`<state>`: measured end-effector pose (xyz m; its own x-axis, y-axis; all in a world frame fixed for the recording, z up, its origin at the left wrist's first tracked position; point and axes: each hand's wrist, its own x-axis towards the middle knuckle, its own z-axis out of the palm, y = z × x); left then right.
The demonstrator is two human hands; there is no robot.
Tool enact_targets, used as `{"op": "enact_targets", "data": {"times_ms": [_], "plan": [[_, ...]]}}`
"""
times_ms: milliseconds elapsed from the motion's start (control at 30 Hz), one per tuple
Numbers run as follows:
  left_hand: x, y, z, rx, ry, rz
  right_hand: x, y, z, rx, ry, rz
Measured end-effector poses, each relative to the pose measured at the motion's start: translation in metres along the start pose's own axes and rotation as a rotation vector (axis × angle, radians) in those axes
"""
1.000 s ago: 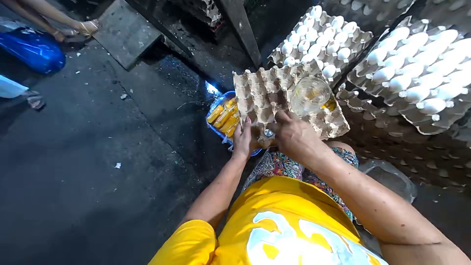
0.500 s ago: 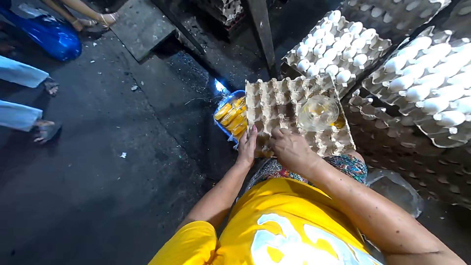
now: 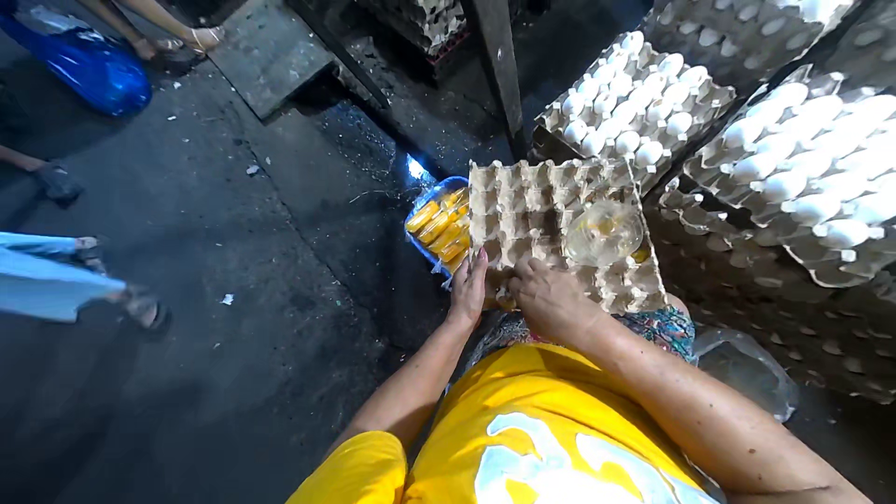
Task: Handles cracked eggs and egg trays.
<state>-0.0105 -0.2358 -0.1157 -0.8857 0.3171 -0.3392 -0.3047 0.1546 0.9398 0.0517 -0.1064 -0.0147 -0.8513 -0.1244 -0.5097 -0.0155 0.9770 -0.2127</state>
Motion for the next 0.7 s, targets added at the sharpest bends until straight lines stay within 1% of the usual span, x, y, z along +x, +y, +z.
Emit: {"op": "enact_targets", "data": {"times_ms": [67, 100, 167, 267, 333, 433, 500, 567, 700], "plan": [[0.001, -0.002, -0.003, -0.016, 0.0, 0.019, -0.001, -0.003, -0.002, 0.001, -0.034, -0.021], [0.001, 0.001, -0.003, -0.019, 0.008, 0.02, -0.001, -0.002, -0.002, 0.006, -0.016, -0.035], [0.001, 0.007, -0.002, -0.031, 0.028, 0.004, 0.0, 0.005, 0.002, 0.044, 0.087, -0.084], [-0.002, 0.01, -0.003, -0.07, 0.043, -0.021, -0.002, 0.015, 0.008, 0.124, 0.292, -0.165], [-0.001, 0.008, -0.004, -0.091, 0.032, -0.015, -0.008, 0.018, 0.015, 0.176, 0.5, -0.194], [-0.003, 0.011, -0.004, -0.093, 0.03, -0.031, -0.023, 0.018, 0.026, 0.223, 0.882, -0.225], [-0.005, 0.011, -0.006, -0.077, 0.03, -0.023, -0.043, 0.019, 0.028, 0.213, 1.029, -0.193], [-0.007, 0.013, -0.006, -0.071, 0.038, -0.022, -0.062, 0.027, 0.031, 0.187, 1.099, -0.133], [-0.012, 0.014, 0.002, -0.072, 0.046, -0.032, -0.089, 0.044, 0.04, 0.141, 1.133, -0.02]]}}
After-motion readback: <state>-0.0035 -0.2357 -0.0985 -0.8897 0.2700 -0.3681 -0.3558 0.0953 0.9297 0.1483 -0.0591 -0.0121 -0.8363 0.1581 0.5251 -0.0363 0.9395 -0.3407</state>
